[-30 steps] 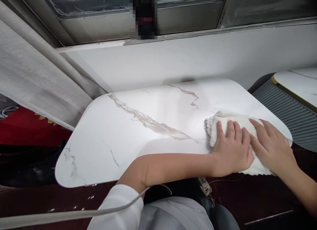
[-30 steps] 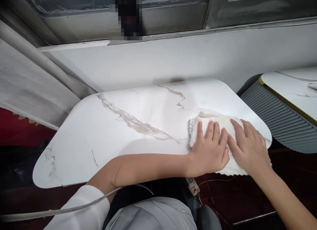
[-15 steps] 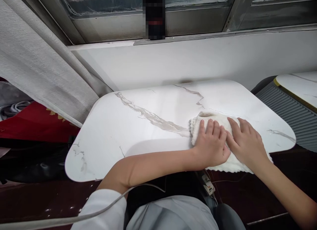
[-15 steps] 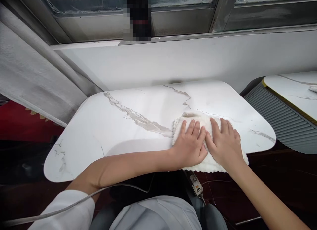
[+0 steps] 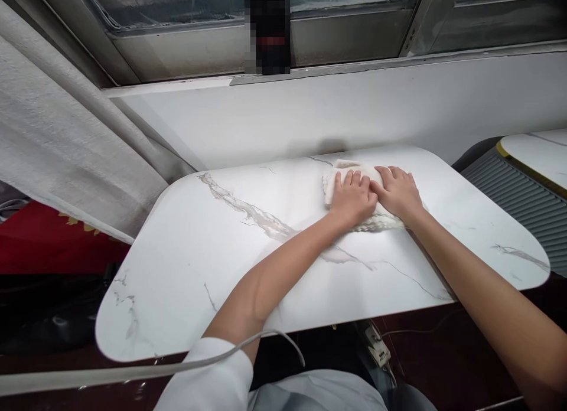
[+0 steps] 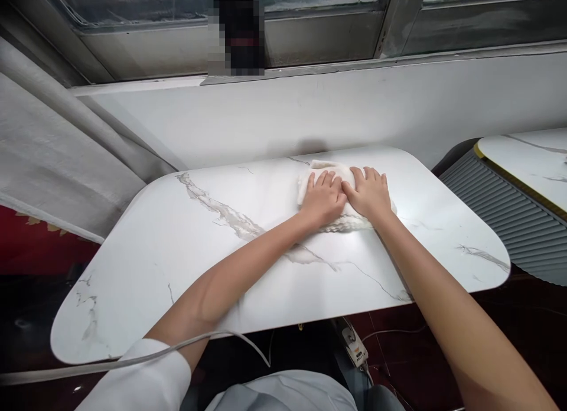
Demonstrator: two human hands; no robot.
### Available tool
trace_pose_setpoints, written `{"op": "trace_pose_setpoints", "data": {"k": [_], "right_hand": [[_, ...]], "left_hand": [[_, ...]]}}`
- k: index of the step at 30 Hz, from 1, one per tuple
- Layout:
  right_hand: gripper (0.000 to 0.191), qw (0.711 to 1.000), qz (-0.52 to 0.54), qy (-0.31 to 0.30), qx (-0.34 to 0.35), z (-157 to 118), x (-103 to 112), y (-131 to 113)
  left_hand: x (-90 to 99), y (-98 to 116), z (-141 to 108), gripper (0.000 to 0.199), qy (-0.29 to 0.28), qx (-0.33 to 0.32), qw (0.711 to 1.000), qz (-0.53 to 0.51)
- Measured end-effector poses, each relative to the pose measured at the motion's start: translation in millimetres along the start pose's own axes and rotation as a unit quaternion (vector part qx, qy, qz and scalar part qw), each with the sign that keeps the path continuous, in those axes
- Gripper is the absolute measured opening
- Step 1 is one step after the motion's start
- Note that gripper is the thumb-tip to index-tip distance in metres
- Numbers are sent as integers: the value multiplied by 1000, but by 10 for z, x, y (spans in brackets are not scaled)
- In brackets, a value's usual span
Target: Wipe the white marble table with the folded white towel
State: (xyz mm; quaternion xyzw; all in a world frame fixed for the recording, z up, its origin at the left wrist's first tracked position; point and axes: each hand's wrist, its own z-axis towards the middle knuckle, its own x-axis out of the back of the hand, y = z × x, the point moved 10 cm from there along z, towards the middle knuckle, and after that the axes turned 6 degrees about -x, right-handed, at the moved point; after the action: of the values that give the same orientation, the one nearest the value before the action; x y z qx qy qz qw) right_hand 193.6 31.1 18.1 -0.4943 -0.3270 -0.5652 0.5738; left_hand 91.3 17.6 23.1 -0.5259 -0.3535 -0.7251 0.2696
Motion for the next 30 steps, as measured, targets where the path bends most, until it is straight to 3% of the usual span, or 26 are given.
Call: {"op": "trace_pose_setpoints", "data": {"k": [4,16,21,30], "right_hand": [[58,1000,10,-13,-25,313,-128,-18],[54,999,35,-3,-25,966,-369,-237],[56,999,16,-20,-29,1060,-429,-325],[58,999,17,-27,-30,992,-390,-409]], "left_hand": [[24,-224,231,45,46,5,999,-10],[72,-714,671,41,69,26,997,-3],[97,-832,721,40,73,26,997,-8],[103,-833,659,39,93,33,995,4]]}}
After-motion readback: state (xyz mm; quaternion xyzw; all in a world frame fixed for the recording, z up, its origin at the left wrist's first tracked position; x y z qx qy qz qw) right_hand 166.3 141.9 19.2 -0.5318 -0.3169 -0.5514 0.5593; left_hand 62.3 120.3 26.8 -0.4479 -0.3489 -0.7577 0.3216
